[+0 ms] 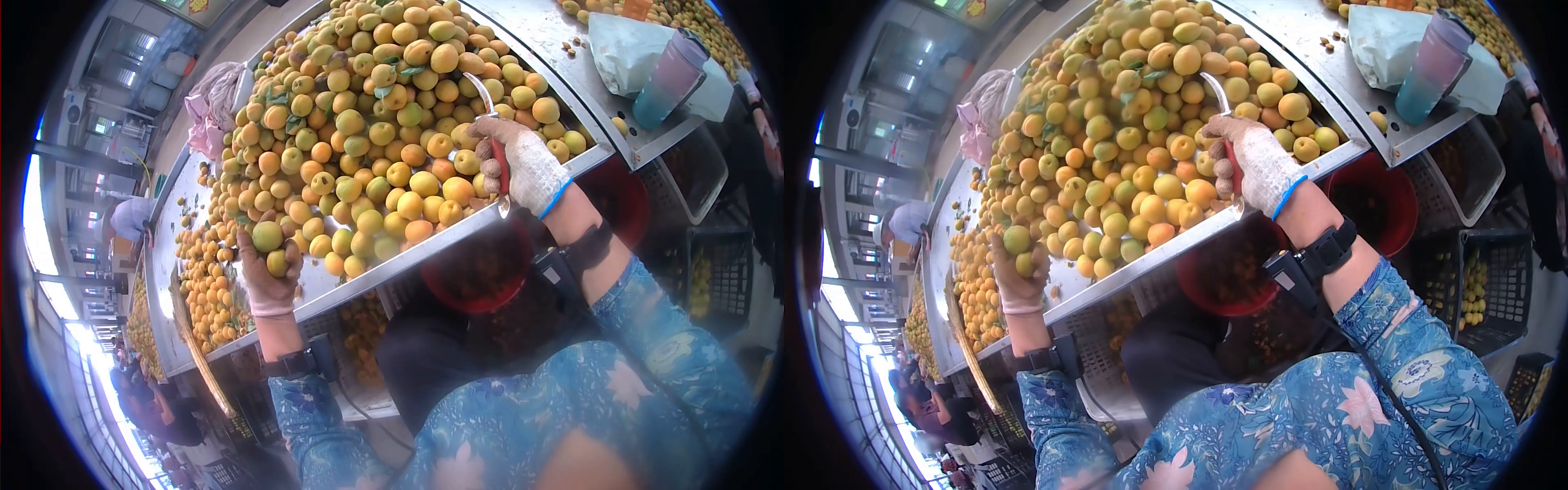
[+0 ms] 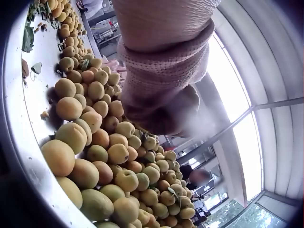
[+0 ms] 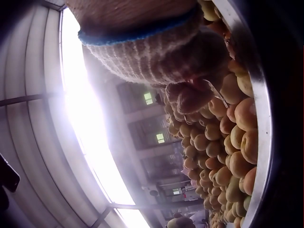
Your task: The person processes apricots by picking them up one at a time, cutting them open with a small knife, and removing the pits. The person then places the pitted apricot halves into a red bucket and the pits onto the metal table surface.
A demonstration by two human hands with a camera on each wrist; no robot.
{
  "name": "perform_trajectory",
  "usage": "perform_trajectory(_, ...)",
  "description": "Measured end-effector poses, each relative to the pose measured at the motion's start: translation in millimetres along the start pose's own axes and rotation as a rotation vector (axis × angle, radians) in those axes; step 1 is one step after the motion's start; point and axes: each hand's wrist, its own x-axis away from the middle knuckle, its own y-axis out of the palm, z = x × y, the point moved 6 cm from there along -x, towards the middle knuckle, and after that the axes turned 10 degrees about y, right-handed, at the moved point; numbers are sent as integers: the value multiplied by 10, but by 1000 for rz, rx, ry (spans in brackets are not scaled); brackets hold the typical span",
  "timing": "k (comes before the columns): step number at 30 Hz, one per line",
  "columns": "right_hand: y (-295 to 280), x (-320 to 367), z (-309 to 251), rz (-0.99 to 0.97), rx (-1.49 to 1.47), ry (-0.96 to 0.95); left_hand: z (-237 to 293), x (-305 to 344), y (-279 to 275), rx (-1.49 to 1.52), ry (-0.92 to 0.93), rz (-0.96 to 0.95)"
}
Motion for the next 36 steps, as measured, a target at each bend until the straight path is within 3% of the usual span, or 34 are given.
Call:
perform_trajectory(3, -1, 28, -8, 5, -7, 6, 5, 207, 231, -184, 74, -59)
perform_trajectory(5, -17, 23, -21, 23, -17, -12, -38, 349, 255, -81, 38, -91)
perform_trajectory(8, -43, 21, -39, 22, -14, -35, -224, 656, -23, 128, -119, 28)
perform_trajectory(11, -101, -57, -35, -46, 41, -53, -486, 1233, -585, 109, -244, 91)
perform_trajectory(13, -188, -217, -46, -106, 54, -36, -589, 1780, -805, 95, -354, 274)
perform_trajectory(16, -154, -150, -16, -125, 79, -84, -759, 2653, -1604, 124, -485, 707)
perform_trajectory(18, -155, -128, -15, -98, 92, -111, -650, 3218, -2611, 167, -220, 1072)
perform_trajectory(19, -167, -146, -3, -106, 99, -111, -500, 3448, -3113, 211, 67, 1058)
perform_trajectory(20, -174, -185, 1, -100, 102, -107, -235, 3638, -3207, 119, 343, 1256)
perform_trajectory(21, -167, -187, -2, -106, 105, -117, -193, 3992, -4210, 68, 450, 1215)
perform_trajectory(23, -137, -167, 14, -90, 94, -111, 116, 3873, -3326, -623, 415, 1413)
perform_trajectory(25, -159, -211, 31, -154, 109, -79, -83, 3581, -3420, -399, 597, 1302)
perform_trajectory(26, -144, -185, 30, -163, 103, -92, -172, 3299, -3165, 235, 613, 1259)
perform_trajectory(28, -157, -191, 31, -202, 27, -60, -332, 2737, -2474, 65, 379, 1073)
perform_trajectory(30, -133, -74, 31, -81, -6, -131, -494, 2156, -1874, -99, 220, 892)
perform_trajectory(33, -43, 157, -9, -25, 47, -149, -397, 1480, -708, -583, 206, 600)
perform_trajectory(36, -39, 226, -107, -32, 143, -255, -279, 924, -164, -1414, 415, 241)
